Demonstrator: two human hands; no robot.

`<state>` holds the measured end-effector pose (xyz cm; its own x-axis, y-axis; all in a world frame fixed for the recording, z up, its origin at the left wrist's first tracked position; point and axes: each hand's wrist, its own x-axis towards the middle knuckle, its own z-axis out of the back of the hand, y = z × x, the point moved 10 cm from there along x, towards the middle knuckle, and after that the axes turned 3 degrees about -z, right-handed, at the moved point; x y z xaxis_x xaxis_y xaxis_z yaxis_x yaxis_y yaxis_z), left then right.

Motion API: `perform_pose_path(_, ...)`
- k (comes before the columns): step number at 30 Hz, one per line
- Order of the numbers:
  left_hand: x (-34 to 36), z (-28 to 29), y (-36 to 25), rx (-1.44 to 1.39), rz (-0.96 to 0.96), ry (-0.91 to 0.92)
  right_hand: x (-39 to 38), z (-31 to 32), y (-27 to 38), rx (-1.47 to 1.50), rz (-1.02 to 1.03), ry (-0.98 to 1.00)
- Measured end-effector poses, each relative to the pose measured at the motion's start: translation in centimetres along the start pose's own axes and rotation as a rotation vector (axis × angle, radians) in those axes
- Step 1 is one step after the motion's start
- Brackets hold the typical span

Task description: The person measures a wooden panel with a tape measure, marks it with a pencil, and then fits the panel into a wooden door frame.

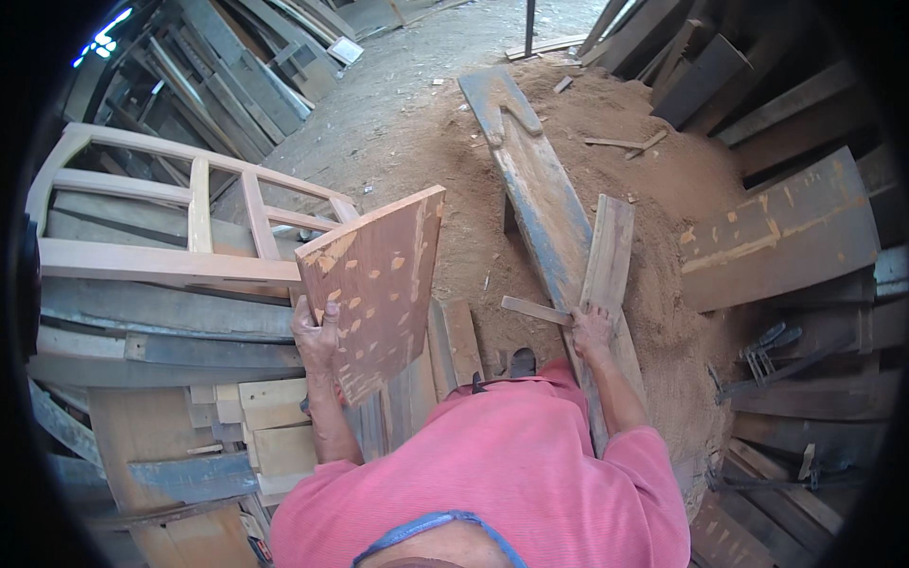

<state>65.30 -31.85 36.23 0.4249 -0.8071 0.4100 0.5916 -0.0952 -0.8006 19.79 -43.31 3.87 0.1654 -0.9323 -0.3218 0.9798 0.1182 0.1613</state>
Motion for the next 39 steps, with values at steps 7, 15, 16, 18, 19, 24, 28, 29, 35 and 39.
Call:
perform_pose_path(7,-2.7,-2.1,0.9,-0.127,0.172,-0.062,2.9,-0.4,-3.0,0.019,0.041,-0.006)
perform_pose_path(15,-1.3,-8.7,4.3,-0.142,0.229,-0.016,6.0,4.5,-1.9,0.067,-0.029,0.059)
perform_pose_path(16,-0.4,-9.0,4.5,-0.102,0.193,0.003,6.7,5.1,-1.9,0.070,-0.043,0.030)
perform_pose_path(18,1.7,-9.6,5.0,-0.085,0.197,0.026,8.6,5.7,-1.1,0.083,-0.071,-0.010)
perform_pose_path(19,2.7,-10.1,5.5,-0.115,0.199,0.024,9.8,6.1,-0.5,0.089,-0.081,-0.024)
perform_pose_path(24,7.8,-10.9,9.1,-0.170,0.201,0.061,15.0,7.4,3.2,0.073,-0.126,-0.138)
perform_pose_path(28,13.0,-10.4,9.7,-0.180,0.203,0.119,20.6,5.4,4.0,0.045,-0.201,-0.021)
perform_pose_path(29,13.9,-10.0,10.9,-0.169,0.198,0.113,21.1,5.8,4.3,0.009,-0.284,0.070)
perform_pose_path(35,18.0,-6.1,14.7,-0.104,0.140,0.015,26.2,1.1,4.0,-0.064,-0.271,0.103)
perform_pose_path(39,20.7,-4.3,15.3,-0.079,0.151,-0.014,31.4,-0.5,4.3,-0.111,-0.191,0.372)
